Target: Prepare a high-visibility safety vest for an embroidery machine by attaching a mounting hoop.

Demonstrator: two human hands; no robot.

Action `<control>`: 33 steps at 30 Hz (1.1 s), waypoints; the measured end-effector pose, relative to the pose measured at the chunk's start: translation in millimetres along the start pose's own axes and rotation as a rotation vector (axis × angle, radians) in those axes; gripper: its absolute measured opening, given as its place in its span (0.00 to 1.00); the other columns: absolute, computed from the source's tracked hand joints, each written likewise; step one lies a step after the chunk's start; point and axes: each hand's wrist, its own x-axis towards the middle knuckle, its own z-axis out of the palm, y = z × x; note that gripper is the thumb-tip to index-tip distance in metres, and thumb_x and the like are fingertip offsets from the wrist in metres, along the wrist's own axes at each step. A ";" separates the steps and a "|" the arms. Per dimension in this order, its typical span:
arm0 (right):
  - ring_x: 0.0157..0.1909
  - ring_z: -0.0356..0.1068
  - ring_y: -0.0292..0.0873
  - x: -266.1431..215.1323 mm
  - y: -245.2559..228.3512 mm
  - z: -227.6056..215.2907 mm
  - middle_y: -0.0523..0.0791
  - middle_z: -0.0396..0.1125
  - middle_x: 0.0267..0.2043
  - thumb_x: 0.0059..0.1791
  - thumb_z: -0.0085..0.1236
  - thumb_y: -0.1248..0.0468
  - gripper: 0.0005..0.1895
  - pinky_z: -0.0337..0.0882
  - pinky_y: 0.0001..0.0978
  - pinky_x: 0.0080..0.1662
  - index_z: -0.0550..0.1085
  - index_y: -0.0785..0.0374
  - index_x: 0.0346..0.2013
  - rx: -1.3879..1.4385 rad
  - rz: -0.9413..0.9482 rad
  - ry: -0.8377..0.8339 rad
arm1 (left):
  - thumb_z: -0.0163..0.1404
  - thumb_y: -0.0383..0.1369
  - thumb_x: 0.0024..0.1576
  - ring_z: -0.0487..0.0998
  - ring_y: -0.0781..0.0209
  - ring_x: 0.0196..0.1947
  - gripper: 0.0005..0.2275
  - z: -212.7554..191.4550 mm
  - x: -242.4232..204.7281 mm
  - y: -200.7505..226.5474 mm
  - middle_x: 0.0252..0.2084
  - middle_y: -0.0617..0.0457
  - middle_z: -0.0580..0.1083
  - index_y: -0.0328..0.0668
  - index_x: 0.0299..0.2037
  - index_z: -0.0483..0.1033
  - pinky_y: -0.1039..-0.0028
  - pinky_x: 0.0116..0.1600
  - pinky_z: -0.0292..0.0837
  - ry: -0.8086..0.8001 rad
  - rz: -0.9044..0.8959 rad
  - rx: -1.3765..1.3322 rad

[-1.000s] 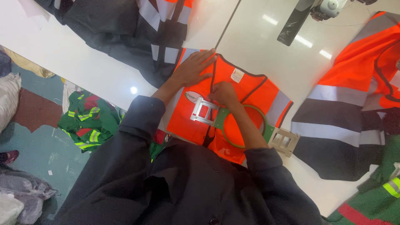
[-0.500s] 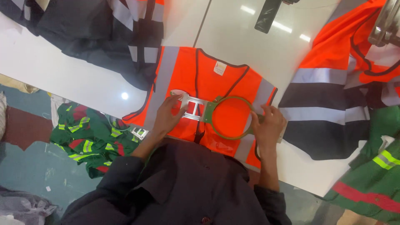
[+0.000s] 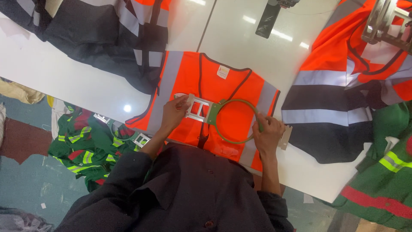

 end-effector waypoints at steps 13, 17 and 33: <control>0.55 0.66 0.48 -5.5 3.0 12.5 0.49 0.70 0.46 0.51 0.62 0.62 0.17 0.56 0.52 0.63 0.79 0.55 0.55 0.000 0.034 0.065 | 0.55 0.34 0.61 0.76 0.66 0.27 0.18 15.9 8.6 0.7 0.33 0.47 0.80 0.37 0.60 0.77 0.75 0.34 0.74 0.027 -0.076 -0.076; 0.54 0.67 0.49 -5.2 0.6 12.7 0.49 0.69 0.46 0.50 0.63 0.62 0.17 0.56 0.54 0.65 0.80 0.55 0.54 -0.027 0.021 0.113 | 0.54 0.36 0.61 0.79 0.68 0.30 0.18 17.0 11.3 -2.2 0.37 0.50 0.81 0.37 0.59 0.78 0.77 0.35 0.76 0.030 -0.033 -0.099; 0.56 0.68 0.47 -1.5 -8.3 9.1 0.46 0.71 0.48 0.52 0.60 0.65 0.16 0.54 0.61 0.69 0.78 0.60 0.55 -0.041 0.020 0.080 | 0.53 0.34 0.63 0.82 0.65 0.48 0.16 -11.9 -19.0 -24.9 0.48 0.49 0.82 0.35 0.57 0.78 0.74 0.54 0.76 -0.049 0.047 -0.172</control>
